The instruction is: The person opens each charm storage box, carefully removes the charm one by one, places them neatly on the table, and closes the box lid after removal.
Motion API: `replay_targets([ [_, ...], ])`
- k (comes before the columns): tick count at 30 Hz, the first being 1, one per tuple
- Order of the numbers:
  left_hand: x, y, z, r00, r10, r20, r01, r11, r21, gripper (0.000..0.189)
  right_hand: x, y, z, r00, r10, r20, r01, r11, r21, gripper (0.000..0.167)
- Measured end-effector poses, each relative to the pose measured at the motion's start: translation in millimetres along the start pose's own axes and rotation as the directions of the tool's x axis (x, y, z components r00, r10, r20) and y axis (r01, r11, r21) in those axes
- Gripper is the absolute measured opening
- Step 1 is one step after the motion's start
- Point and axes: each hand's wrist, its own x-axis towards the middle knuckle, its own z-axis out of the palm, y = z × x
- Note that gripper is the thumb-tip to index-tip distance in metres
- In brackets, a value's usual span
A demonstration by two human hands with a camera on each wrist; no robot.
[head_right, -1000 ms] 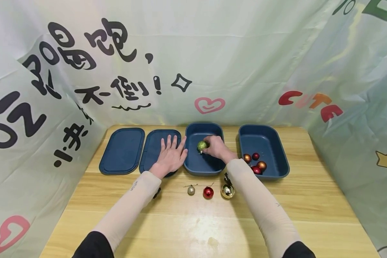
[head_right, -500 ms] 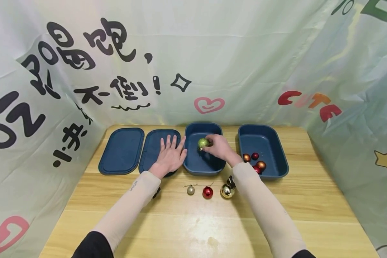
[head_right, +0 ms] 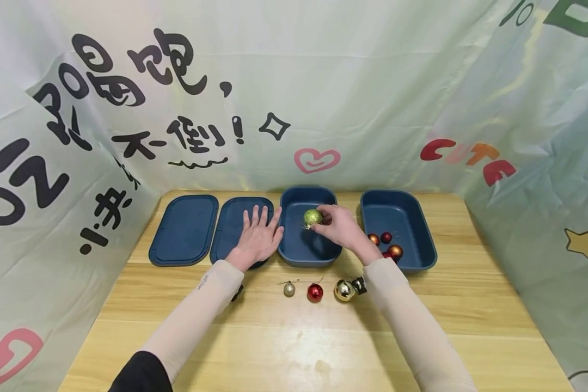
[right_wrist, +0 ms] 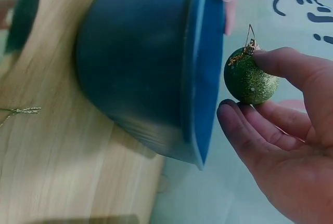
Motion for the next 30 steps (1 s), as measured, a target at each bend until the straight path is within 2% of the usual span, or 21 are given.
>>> replay_targets([
  [13, -0.8, 1.2, -2.2, 1.000, 0.003, 0.001, -0.003, 1.000, -0.004, 0.062, -34.2, -5.4, -13.1, 0.998, -0.022, -0.062, 0.024, 0.999, 0.031, 0.047],
  [22, -0.8, 1.0, -1.0, 1.000, 0.004, -0.004, -0.004, 1.000, -0.003, 0.062, -61.5, -0.8, -18.9, 0.997, 0.025, -0.078, -0.020, 0.998, 0.063, 0.050],
  [30, 0.6, 1.2, 0.2, 1.000, -0.002, 0.000, 0.002, 1.000, 0.000, 0.062, -80.0, 0.8, -20.2, 0.993, -0.021, -0.118, 0.025, 0.999, 0.033, 0.050],
])
